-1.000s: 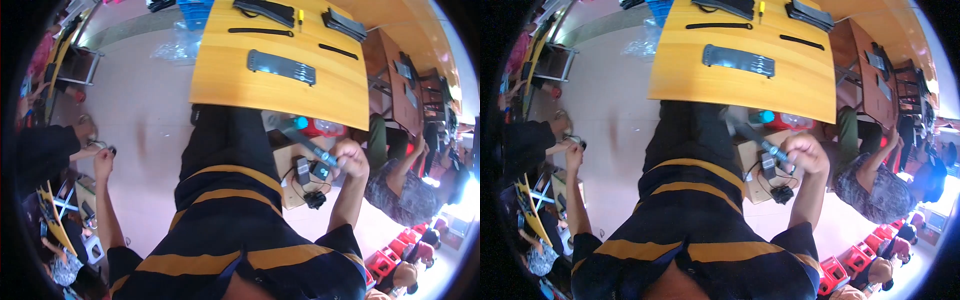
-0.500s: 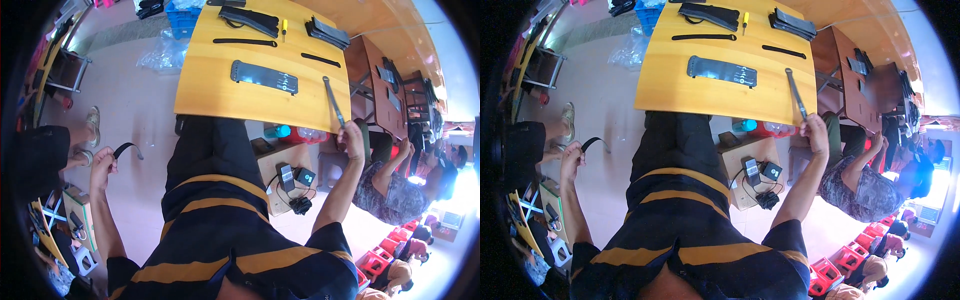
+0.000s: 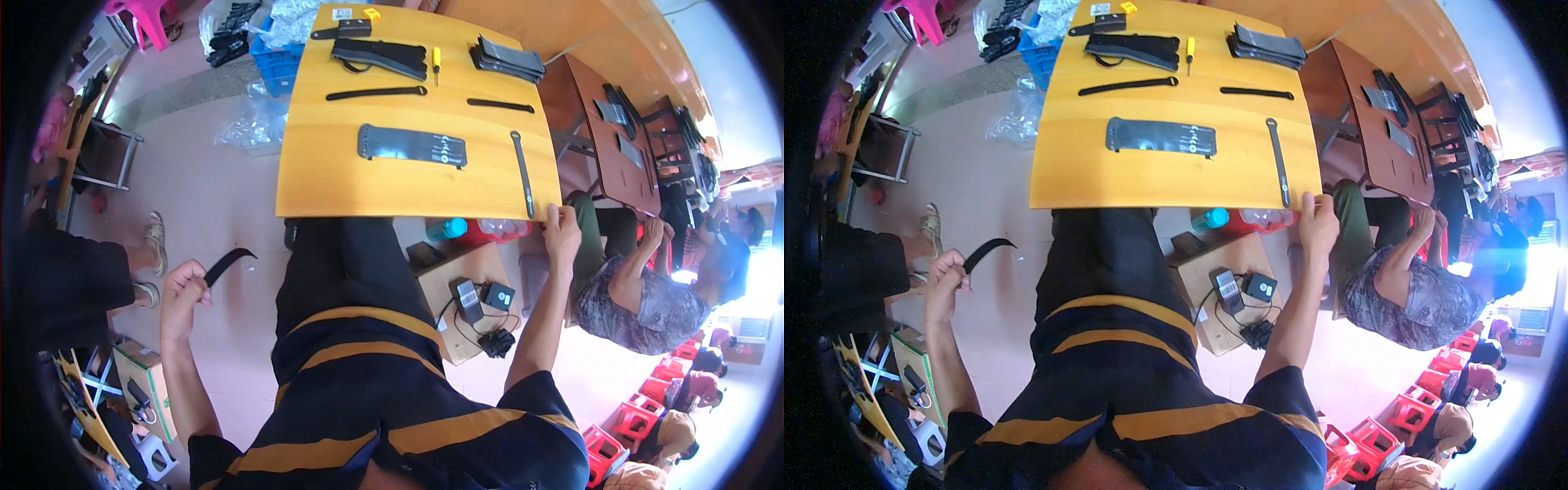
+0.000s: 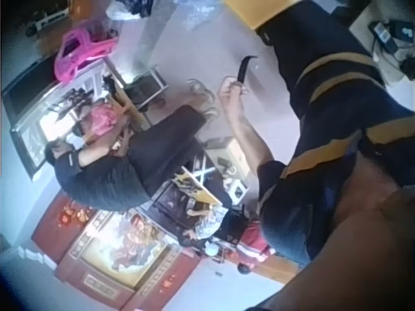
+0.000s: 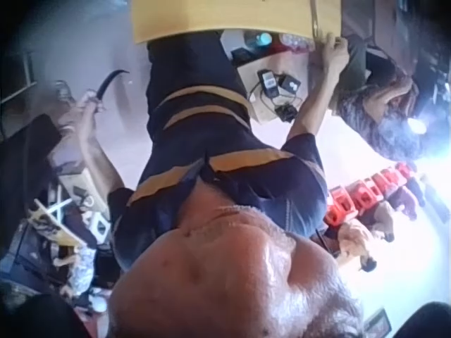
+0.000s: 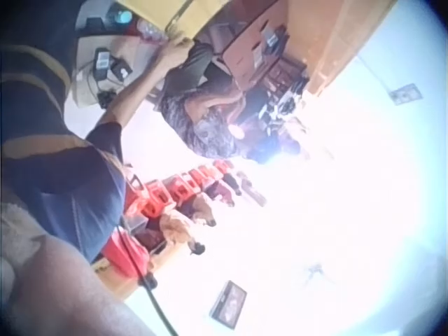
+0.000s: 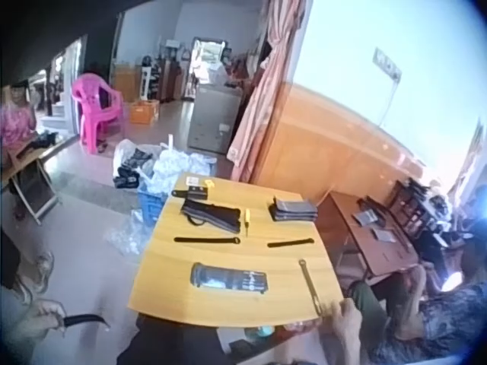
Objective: Manually attaching plastic buckles and clips to nylon webbing straps.
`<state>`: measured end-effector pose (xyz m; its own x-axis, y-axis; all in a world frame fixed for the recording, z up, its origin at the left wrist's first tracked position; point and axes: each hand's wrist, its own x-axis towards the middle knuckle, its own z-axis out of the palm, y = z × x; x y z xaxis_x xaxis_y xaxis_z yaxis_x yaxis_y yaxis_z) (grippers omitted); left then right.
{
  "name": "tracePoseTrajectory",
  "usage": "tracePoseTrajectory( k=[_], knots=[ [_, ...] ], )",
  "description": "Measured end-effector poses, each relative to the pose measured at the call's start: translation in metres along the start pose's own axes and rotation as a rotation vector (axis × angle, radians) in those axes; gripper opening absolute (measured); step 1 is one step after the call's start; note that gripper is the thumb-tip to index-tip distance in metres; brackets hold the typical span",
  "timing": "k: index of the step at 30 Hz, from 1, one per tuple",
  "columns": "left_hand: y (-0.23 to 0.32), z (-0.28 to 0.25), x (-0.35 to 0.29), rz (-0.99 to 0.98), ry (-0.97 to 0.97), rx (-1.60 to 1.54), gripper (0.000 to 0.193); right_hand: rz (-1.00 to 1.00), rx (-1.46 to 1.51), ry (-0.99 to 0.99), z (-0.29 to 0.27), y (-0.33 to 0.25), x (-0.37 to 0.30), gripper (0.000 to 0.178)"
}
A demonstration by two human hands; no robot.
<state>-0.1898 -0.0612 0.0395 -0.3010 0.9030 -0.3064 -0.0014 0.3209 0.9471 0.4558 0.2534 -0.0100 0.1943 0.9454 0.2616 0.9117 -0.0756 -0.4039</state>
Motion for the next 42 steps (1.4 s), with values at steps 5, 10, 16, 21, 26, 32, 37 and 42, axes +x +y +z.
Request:
tracePoseTrajectory(
  k=[5, 10, 16, 21, 26, 32, 37, 42],
  knots=[
    [0.038, 0.049, 0.000, 0.042, -0.156, -0.019, 0.004, -0.127, 0.489, -0.136, -0.022, -0.092, -0.048, 0.019],
    [0.081, 0.096, -0.005, 0.093, -0.423, 0.063, 0.004, -0.789, 0.617, -0.531, -0.033, -0.228, -0.122, 0.052],
    [0.094, 0.154, 0.017, 0.428, -0.559, 0.195, 0.009, -0.962, 0.717, -0.827, -0.016, -0.283, -0.182, 0.053],
    [0.092, 0.163, 0.010, 0.330, -0.565, 0.018, 0.009, -0.597, 0.972, -0.931, -0.003, -0.278, -0.198, 0.013],
    [0.072, 0.163, 0.010, 0.315, -0.166, -0.109, 0.025, -0.126, 1.528, -0.806, 0.008, -0.276, -0.187, 0.038],
    [0.039, 0.163, 0.008, 0.270, 0.054, 0.079, 0.055, 0.109, 2.034, -0.817, 0.016, -0.285, -0.162, 0.037],
    [0.035, 0.179, 0.019, 0.127, -0.137, -0.237, 0.026, 0.148, 2.033, -0.774, 0.015, -0.276, -0.162, 0.038],
    [0.038, 0.189, 0.033, 0.088, -0.085, -0.261, 0.015, 0.140, 1.768, -0.628, 0.005, -0.268, -0.159, 0.038]
  ],
)
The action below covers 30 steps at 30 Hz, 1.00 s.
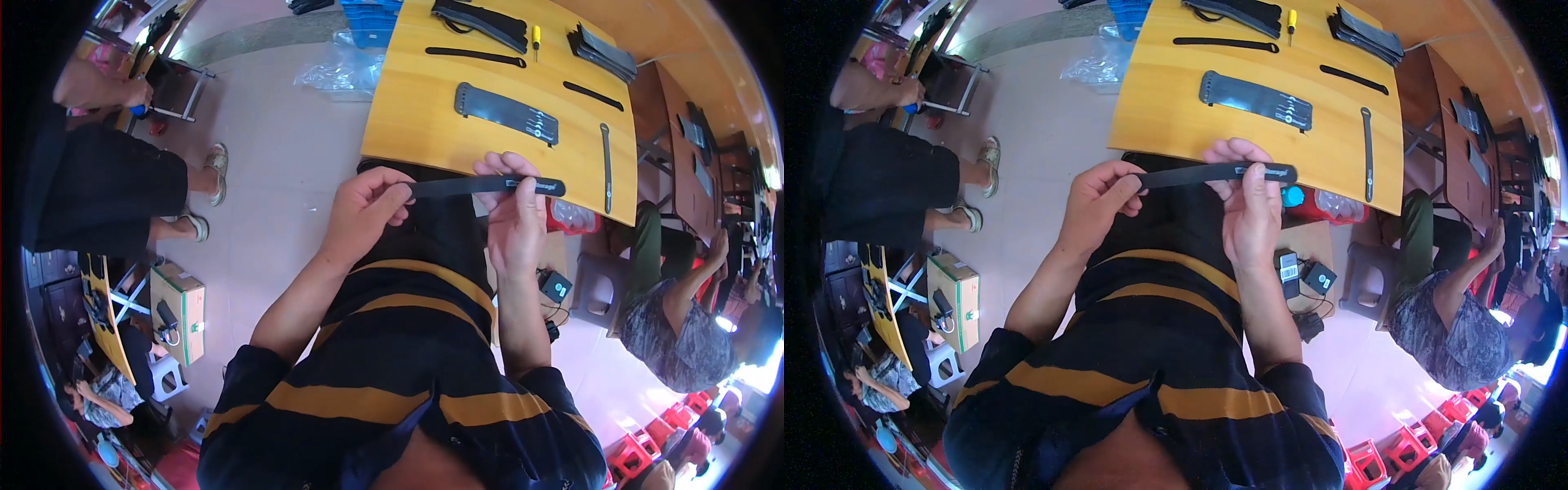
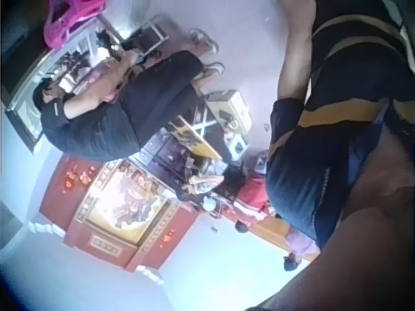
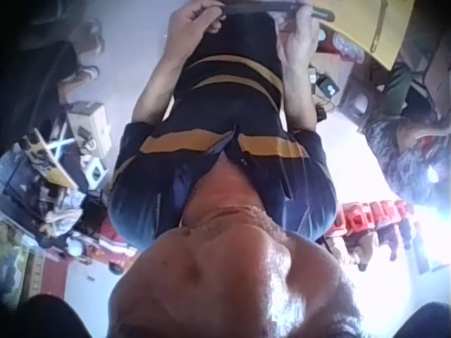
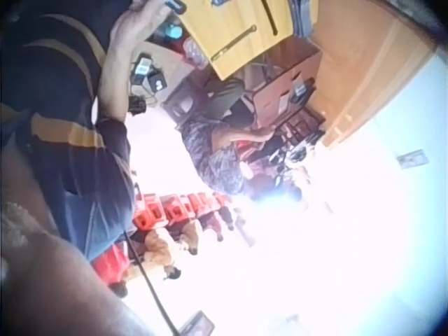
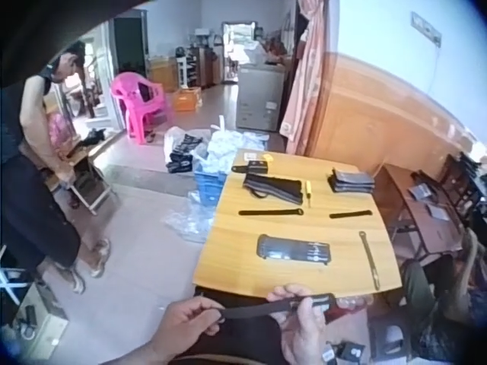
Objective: Manually attaching plastic buckles and clips to nylon webbing straps.
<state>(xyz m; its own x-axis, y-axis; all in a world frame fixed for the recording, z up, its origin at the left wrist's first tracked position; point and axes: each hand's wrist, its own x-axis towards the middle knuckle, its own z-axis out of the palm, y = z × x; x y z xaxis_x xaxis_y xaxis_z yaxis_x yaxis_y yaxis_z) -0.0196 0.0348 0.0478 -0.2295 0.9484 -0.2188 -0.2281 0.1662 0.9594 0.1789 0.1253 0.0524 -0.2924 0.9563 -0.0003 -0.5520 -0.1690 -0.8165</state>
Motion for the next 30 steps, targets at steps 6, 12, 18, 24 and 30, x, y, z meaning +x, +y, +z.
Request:
tracePoseTrajectory(
  k=[6, 12, 18, 24, 30],
  knots=[
    [0.003, 0.001, 0.021, 0.029, -0.017, 0.078, 0.019, 0.005, -0.428, 0.080, -0.051, -0.019, 0.000, 0.026],
    [0.017, 0.024, 0.059, -0.004, -0.004, 0.075, 0.018, -0.011, -0.522, 0.193, -0.076, -0.034, 0.024, 0.016],
    [0.008, 0.034, 0.109, 0.012, 0.054, 0.127, 0.009, -0.001, -0.706, 0.229, -0.109, -0.038, 0.060, 0.016],
    [-0.001, 0.042, 0.145, 0.078, 0.139, 0.258, 0.007, 0.069, -0.884, 0.183, -0.121, -0.044, 0.090, 0.019],
    [-0.005, 0.050, 0.157, 0.174, 0.229, 0.457, 0.011, 0.109, -0.866, 0.201, -0.125, -0.043, 0.110, 0.019]
  ],
)
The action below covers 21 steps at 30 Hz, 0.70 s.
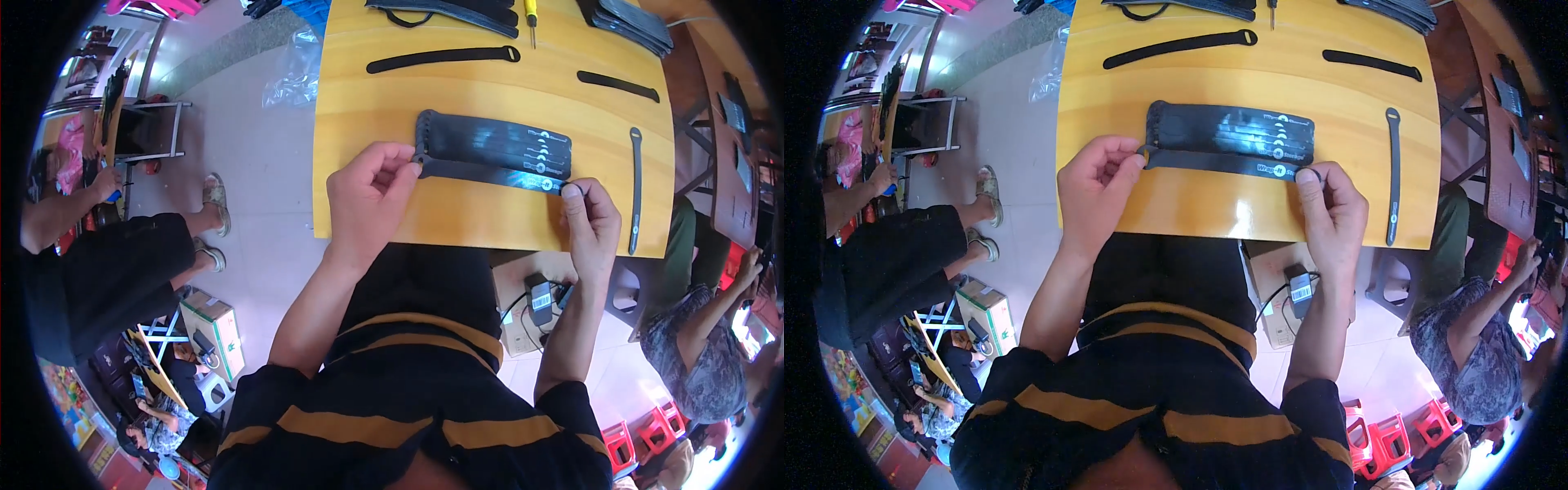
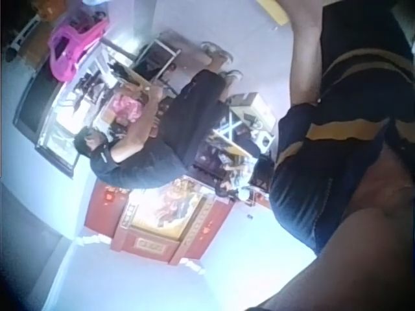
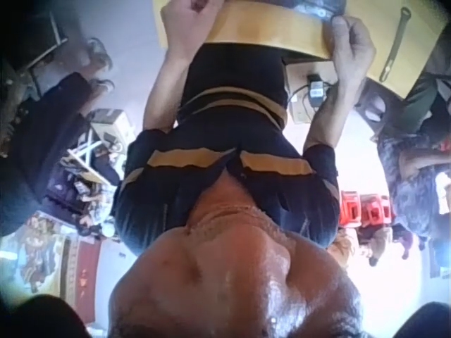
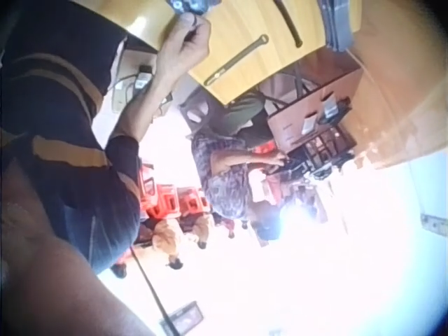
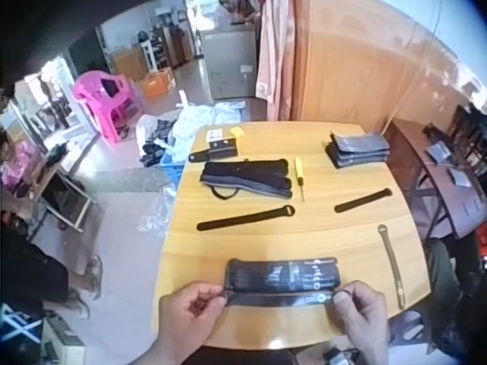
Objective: Manually attaching plastic buckles and clips to nylon webbing straps.
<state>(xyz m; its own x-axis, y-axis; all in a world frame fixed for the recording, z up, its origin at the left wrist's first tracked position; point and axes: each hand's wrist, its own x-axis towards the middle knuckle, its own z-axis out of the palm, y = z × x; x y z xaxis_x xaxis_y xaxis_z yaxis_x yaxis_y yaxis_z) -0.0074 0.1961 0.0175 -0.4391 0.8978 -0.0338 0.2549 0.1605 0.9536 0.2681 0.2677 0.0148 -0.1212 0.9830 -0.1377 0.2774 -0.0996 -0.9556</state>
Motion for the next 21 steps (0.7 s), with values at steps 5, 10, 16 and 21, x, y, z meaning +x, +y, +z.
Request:
tracePoseTrajectory(
  k=[5, 10, 16, 21],
  knots=[
    [-0.001, 0.002, 0.001, 0.010, -0.022, 0.098, 0.011, 0.001, -0.093, 0.028, -0.001, 0.007, 0.006, 0.020],
    [-0.004, 0.005, 0.003, 0.049, 0.007, 0.156, 0.012, 0.007, -0.083, 0.044, 0.001, 0.004, 0.010, 0.019],
    [-0.012, 0.010, 0.006, 0.191, 0.041, 0.237, 0.013, 0.022, -0.063, 0.052, 0.000, 0.006, 0.012, 0.018],
    [-0.016, 0.009, 0.007, 0.222, 0.046, 0.241, 0.014, 0.044, -0.034, 0.049, 0.001, 0.006, 0.012, 0.017]
  ],
)
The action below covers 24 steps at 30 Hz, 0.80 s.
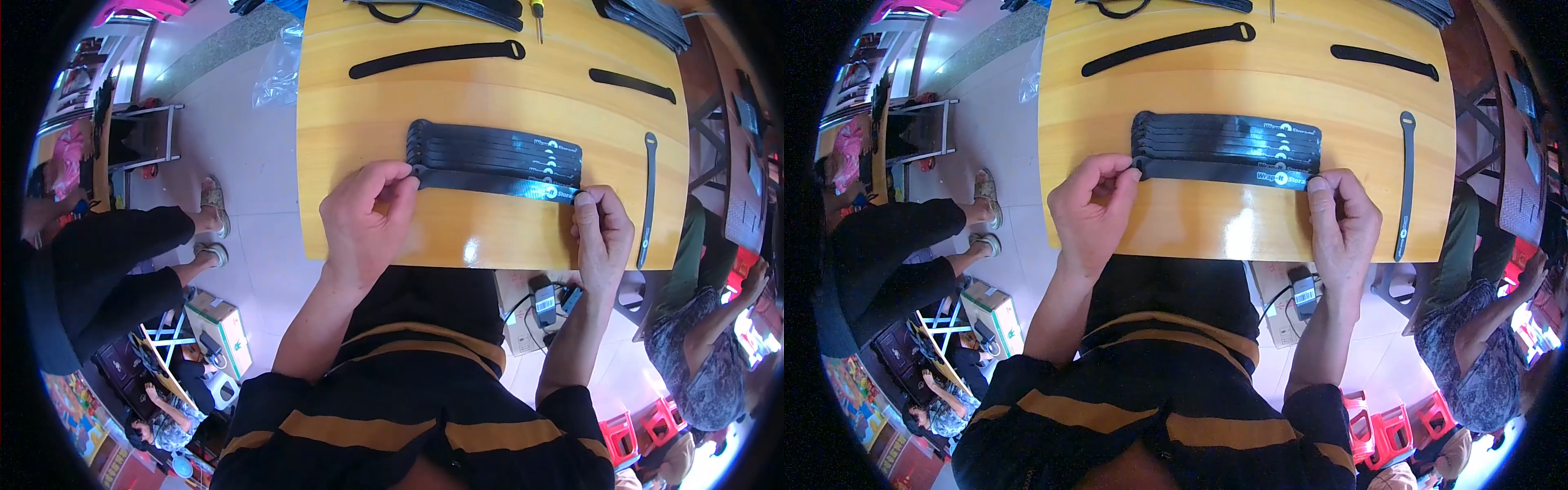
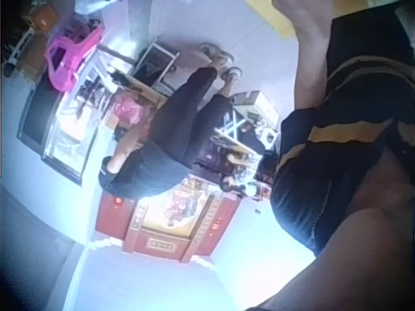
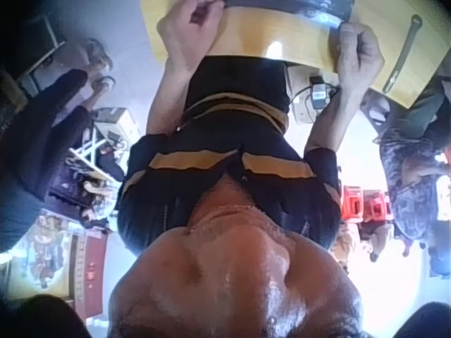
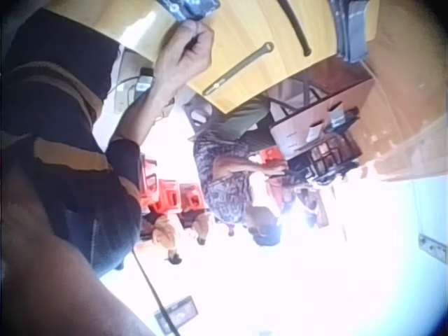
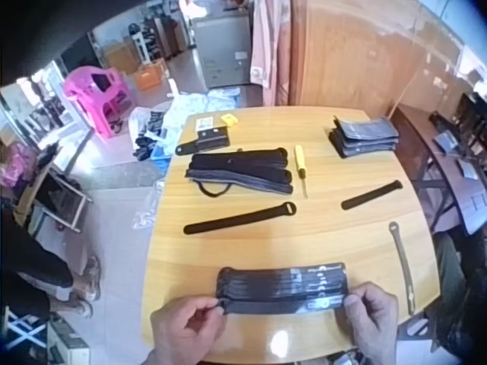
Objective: Manually attaching plastic buckles and clips to nylon webbing straps.
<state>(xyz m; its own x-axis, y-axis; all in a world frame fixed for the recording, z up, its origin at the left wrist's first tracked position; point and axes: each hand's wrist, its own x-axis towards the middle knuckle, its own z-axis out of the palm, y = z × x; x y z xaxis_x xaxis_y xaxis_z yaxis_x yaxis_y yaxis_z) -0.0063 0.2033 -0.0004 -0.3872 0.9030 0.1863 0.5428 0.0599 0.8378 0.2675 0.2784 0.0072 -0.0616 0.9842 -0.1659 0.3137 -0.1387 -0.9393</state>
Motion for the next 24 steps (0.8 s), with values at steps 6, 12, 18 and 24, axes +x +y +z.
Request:
tracePoseTrajectory(
  k=[6, 12, 18, 24],
  knots=[
    [-0.0006, 0.0004, 0.0003, -0.046, -0.007, -0.027, 0.013, 0.010, -0.011, 0.003, -0.0007, -0.0009, -0.0002, 0.017],
    [0.0014, -0.0003, 0.0019, -0.065, -0.005, -0.061, 0.013, 0.005, 0.006, 0.009, -0.0001, 0.0011, 0.0015, 0.016],
    [0.0006, 0.0000, 0.0021, -0.096, -0.033, -0.098, 0.013, 0.025, -0.017, 0.016, -0.0004, 0.0016, 0.0023, 0.017],
    [0.0015, 0.0003, 0.0043, -0.093, -0.016, -0.083, 0.012, 0.008, -0.063, 0.034, 0.0001, 0.0061, 0.0038, 0.018]
  ],
)
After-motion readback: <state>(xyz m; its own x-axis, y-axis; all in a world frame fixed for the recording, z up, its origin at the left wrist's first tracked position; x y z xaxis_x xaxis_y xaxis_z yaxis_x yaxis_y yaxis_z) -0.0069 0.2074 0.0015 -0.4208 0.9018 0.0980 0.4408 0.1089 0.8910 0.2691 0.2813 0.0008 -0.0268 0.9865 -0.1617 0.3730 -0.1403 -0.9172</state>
